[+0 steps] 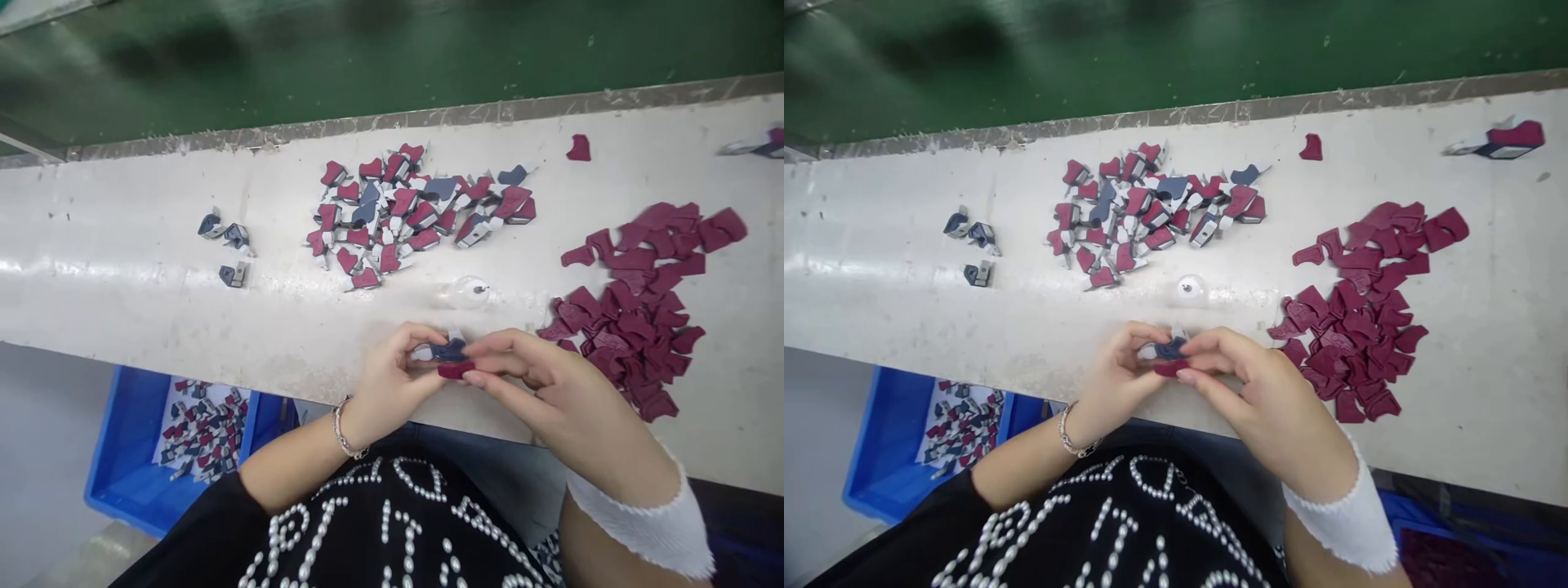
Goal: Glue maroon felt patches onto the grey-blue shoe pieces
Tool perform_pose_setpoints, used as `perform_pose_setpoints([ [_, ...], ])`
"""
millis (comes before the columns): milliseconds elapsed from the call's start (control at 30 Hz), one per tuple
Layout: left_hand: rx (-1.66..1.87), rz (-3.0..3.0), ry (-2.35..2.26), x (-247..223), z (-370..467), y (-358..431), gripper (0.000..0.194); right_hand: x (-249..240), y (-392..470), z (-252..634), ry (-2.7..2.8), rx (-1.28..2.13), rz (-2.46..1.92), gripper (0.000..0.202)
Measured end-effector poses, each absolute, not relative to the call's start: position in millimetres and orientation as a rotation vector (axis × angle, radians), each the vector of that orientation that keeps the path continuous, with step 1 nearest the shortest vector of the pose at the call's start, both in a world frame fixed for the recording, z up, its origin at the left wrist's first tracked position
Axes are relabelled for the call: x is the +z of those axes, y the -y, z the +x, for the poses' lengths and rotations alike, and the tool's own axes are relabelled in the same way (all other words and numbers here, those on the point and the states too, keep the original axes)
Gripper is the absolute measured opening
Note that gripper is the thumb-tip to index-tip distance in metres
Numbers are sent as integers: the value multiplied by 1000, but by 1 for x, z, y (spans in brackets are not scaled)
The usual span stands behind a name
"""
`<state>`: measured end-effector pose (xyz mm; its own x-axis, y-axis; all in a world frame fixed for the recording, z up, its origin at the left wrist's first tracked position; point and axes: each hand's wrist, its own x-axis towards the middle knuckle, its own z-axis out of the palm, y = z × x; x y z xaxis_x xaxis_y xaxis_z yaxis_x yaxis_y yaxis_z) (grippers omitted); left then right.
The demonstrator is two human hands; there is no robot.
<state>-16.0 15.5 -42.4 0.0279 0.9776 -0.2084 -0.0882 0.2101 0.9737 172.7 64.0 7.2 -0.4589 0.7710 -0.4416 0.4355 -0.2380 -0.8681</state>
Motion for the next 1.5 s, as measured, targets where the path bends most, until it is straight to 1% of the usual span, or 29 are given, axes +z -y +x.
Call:
perform_pose_setpoints([
  [133,1082,1155,-1288,-45,-16,-11,25,-2,-69,173,1676,1785,-1455,22],
  [267,1060,1323,-1301,-46,-19,-10,28,-2,-75,175,1637,1825,-1456,26],
  [533,1035,1600,-1338,-41,-23,-14,28,-7,-78,175,1638,1795,-1522,24],
  [700,1060,1637,-1323,-41,-23,-14,30,-3,-77,174,1671,1770,-1534,25],
  [867,1034,1599,-1339,-40,-24,-13,27,-1,-76,174,1655,1777,-1531,27],
  [1033,1027,1582,-1291,-37,-25,-15,27,-1,-81,176,1711,1860,-1414,34],
  [1233,1003,1557,-1241,-31,-26,-15,26,0,-89,177,1767,1880,-1303,21],
  [1400,983,1572,-1252,-32,-26,-13,27,-4,-89,178,1622,2052,-1198,16],
  [1500,1006,1601,-1244,-32,-27,-14,29,-3,-88,176,1603,2044,-1190,13],
])
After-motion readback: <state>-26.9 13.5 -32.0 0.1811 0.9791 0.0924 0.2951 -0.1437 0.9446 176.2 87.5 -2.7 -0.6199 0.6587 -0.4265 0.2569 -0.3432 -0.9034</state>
